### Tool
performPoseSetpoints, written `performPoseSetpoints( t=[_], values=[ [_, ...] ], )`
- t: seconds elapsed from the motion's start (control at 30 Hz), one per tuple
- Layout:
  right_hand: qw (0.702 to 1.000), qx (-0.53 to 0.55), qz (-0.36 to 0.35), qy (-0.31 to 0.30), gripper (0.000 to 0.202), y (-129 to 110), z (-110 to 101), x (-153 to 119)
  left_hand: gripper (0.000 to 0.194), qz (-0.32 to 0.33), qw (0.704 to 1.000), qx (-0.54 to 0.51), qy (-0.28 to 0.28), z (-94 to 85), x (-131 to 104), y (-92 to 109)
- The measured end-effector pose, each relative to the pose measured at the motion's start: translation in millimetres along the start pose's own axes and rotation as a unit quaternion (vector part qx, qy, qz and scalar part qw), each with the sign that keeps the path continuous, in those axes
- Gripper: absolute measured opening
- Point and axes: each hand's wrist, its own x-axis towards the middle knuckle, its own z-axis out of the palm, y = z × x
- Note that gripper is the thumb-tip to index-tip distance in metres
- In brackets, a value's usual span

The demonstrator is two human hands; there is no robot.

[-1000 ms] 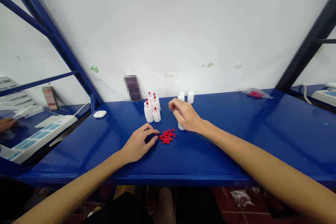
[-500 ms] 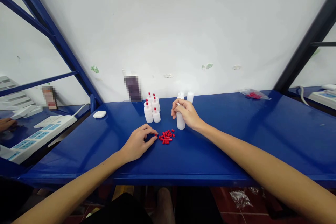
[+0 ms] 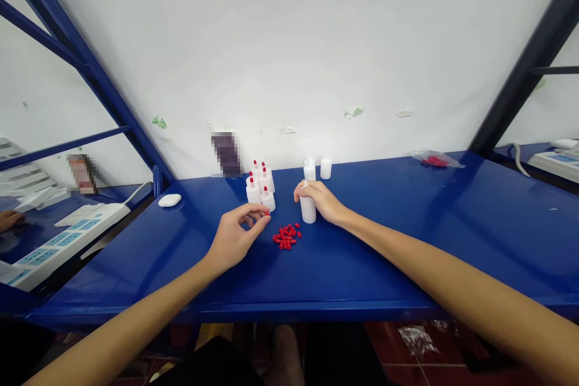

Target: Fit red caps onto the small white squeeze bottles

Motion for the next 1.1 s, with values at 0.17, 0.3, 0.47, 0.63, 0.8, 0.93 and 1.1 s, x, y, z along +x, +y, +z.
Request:
performPoseSetpoints(
  t=[0.17, 0.3, 0.47, 0.63, 0.8, 0.93, 1.1],
  values=[
    [0.997, 0.069, 0.004, 0.041, 0.019, 6.7, 8.0, -2.2, 0.012, 0.039, 0.995, -0.093, 0.0, 25.4, 43.6, 27.5],
    [0.987, 0.153, 0.052, 0.003, 0.024, 10.3, 14.1, -4.1, 0.016, 0.021, 0.989, -0.147, 0.003, 41.6, 70.9, 29.4],
    [0.992, 0.115, 0.017, -0.039, 0.031, 3.3, 16.4, -4.7, 0.016, 0.003, 0.977, -0.21, -0.042, 50.7, 72.5, 17.7],
    [1.0, 0.011, 0.014, -0.011, 0.04, -4.6, 19.6, -5.3, 0.013, 0.041, 0.989, -0.131, -0.063, 37.0, 71.9, 20.1],
    [0.985, -0.165, -0.007, 0.041, 0.023, -9.1, 23.6, -6.4, 0.011, 0.109, 0.983, 0.05, -0.137, 7.9, 74.9, 32.2],
    [0.964, -0.262, 0.013, 0.027, 0.025, -11.5, 26.2, -5.3, 0.016, 0.137, 0.97, 0.115, -0.162, -1.1, 70.1, 30.2],
    [0.944, -0.33, 0.023, 0.008, 0.023, -13.6, 25.8, -4.7, 0.021, 0.138, 0.969, 0.123, -0.164, 2.6, 64.4, 21.5]
  ],
)
